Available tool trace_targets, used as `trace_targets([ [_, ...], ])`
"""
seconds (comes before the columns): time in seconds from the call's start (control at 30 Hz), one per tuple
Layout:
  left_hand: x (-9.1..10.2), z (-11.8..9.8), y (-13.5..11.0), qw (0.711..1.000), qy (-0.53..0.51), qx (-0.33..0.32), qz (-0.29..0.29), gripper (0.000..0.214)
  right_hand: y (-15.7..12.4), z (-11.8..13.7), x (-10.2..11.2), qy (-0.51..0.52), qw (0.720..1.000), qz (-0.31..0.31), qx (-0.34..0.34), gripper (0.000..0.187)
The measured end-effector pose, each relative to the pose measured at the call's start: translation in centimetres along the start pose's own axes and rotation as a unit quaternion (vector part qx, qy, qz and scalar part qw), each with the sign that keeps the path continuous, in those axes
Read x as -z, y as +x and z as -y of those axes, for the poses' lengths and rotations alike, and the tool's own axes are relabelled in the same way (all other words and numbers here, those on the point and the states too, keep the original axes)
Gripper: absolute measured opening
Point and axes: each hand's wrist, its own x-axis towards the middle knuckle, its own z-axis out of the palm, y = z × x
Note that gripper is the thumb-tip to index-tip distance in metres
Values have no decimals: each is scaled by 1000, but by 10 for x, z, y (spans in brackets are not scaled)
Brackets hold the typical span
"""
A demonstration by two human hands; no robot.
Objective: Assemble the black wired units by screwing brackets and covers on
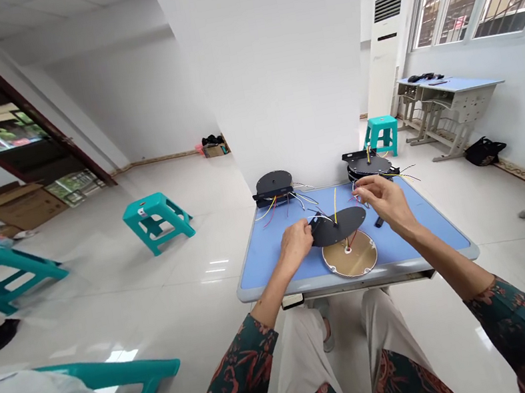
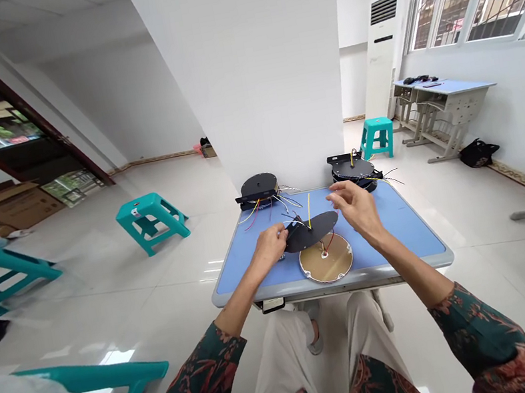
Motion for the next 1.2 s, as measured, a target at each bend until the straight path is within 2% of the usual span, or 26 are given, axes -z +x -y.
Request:
trace_targets([
  [0.1, -1, 8, 10, 999, -41, 9, 16, 22, -20, -9, 4, -23, 995, -93, 21, 21],
  [0.17, -3, 11, 14, 997, -70, 17, 27, 22, -34, -17, 3, -55, 993, -107, 6, 19],
  [0.3, -9, 14, 16, 990, -129, 37, 51, 22, -54, -39, -6, -130, 991, -41, -5, 21],
  [0.37, -12, 14, 15, 986, -152, 45, 58, 21, -58, -48, -12, -151, 988, -19, 27, 23],
  [0.47, -13, 15, 13, 981, -175, 51, 64, 22, -57, -56, -21, -184, 978, -18, 99, 25],
  [0.6, -15, 17, 14, 977, -197, 57, 61, 21, -55, -57, -30, -244, 956, -28, 162, 23],
  [0.77, -20, 18, 15, 971, -225, 64, 59, 19, -53, -48, -38, -282, 944, 1, 174, 25],
  [0.87, -22, 20, 15, 966, -241, 67, 61, 19, -52, -46, -41, -300, 941, 24, 154, 27],
  [0.93, -23, 21, 15, 963, -253, 70, 64, 18, -52, -47, -40, -307, 944, 24, 115, 24],
  [1.1, -28, 27, 14, 949, -293, 86, 84, 18, -51, -54, -27, -259, 965, -30, -26, 18],
  [1.2, -32, 29, 13, 939, -317, 92, 97, 18, -56, -53, -20, -190, 978, -46, -70, 16],
])
